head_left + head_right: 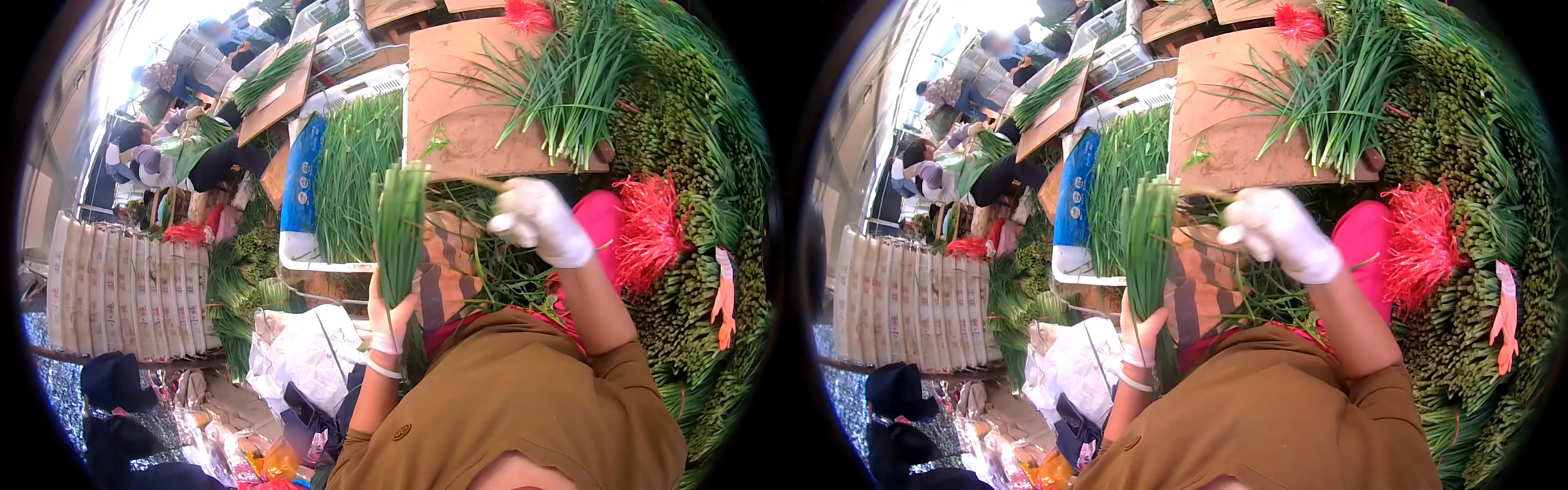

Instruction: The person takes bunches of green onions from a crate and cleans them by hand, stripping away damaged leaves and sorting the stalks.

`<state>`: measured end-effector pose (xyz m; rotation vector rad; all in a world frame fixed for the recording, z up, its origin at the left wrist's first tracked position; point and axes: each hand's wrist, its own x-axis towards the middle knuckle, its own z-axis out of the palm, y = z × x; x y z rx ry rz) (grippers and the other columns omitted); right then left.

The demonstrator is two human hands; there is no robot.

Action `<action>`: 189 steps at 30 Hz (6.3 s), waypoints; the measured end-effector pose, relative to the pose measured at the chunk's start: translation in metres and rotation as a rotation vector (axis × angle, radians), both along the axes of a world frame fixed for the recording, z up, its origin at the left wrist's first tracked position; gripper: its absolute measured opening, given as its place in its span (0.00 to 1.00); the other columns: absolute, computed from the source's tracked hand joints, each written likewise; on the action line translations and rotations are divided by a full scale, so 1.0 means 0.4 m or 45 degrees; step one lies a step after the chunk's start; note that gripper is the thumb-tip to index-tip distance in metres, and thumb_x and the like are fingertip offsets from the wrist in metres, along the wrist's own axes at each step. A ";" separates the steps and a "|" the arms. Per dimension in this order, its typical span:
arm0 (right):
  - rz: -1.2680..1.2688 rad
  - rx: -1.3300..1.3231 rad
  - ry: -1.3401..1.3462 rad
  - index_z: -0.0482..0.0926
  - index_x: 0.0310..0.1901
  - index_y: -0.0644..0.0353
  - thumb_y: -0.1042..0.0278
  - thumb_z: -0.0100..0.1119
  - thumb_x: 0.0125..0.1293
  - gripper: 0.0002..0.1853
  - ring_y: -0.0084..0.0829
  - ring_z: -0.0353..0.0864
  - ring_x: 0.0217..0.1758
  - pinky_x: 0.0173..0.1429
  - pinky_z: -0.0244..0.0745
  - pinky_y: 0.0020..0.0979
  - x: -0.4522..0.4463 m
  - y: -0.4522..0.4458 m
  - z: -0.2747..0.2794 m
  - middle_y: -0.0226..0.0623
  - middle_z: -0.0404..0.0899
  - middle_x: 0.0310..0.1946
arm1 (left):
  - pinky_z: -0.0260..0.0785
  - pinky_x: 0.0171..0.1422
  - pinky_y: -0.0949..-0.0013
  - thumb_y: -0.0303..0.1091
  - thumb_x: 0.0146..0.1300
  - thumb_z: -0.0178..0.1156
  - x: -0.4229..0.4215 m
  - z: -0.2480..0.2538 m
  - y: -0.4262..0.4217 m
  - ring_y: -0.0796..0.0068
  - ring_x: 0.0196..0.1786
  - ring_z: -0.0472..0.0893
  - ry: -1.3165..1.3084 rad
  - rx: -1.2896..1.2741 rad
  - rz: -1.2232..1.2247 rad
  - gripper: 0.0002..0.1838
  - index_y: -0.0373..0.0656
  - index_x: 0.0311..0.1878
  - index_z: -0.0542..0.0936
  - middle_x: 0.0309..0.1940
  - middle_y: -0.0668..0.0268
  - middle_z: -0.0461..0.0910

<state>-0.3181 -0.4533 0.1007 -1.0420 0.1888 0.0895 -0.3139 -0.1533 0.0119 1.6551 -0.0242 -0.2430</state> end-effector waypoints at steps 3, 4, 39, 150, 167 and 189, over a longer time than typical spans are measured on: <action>-0.175 0.371 -0.463 0.74 0.29 0.60 0.59 0.58 0.66 0.13 0.12 0.61 0.13 0.19 0.57 0.17 -0.024 -0.077 -0.018 0.27 0.75 0.18 | 0.70 0.58 0.70 0.16 0.50 0.60 0.008 0.019 0.032 0.74 0.54 0.77 0.130 0.053 -0.036 0.38 0.39 0.67 0.62 0.54 0.63 0.75; -0.192 0.023 -0.350 0.75 0.30 0.60 0.59 0.58 0.66 0.13 0.13 0.62 0.14 0.20 0.57 0.17 -0.021 -0.077 -0.002 0.27 0.75 0.19 | 0.70 0.58 0.70 0.15 0.49 0.59 0.003 0.021 0.025 0.73 0.55 0.77 0.071 0.011 -0.027 0.39 0.39 0.68 0.62 0.56 0.62 0.75; 0.143 -1.105 -0.157 0.78 0.27 0.59 0.66 0.61 0.62 0.09 0.25 0.74 0.16 0.25 0.69 0.29 0.056 0.060 -0.084 0.33 0.77 0.18 | 0.69 0.29 0.68 0.52 0.65 0.54 -0.091 0.024 -0.028 0.68 0.30 0.77 0.524 -0.621 -0.115 0.26 0.38 0.53 0.71 0.33 0.60 0.78; 0.659 -2.069 -0.223 0.82 0.33 0.54 0.53 0.57 0.62 0.14 0.45 0.83 0.31 0.37 0.77 0.44 -0.058 0.024 -0.303 0.42 0.83 0.27 | 0.65 0.29 0.73 0.45 0.54 0.58 -0.123 -0.126 0.185 0.73 0.25 0.73 0.704 -0.929 -0.289 0.23 0.34 0.45 0.75 0.27 0.62 0.76; 1.632 -2.457 -0.060 0.85 0.36 0.56 0.64 0.56 0.59 0.10 0.42 0.85 0.38 0.38 0.79 0.43 -0.068 0.038 -0.323 0.40 0.84 0.31 | 0.74 0.32 0.69 0.39 0.49 0.59 -0.082 0.036 0.159 0.68 0.28 0.79 0.569 -0.697 -0.083 0.25 0.31 0.48 0.74 0.28 0.59 0.78; 0.707 -2.084 -0.247 0.82 0.36 0.54 0.55 0.60 0.58 0.13 0.47 0.83 0.35 0.40 0.77 0.43 0.185 0.227 -0.129 0.45 0.83 0.29 | 0.73 0.51 0.68 0.34 0.47 0.66 -0.139 -0.017 0.115 0.68 0.48 0.79 0.438 -0.624 -0.117 0.32 0.35 0.57 0.72 0.48 0.61 0.79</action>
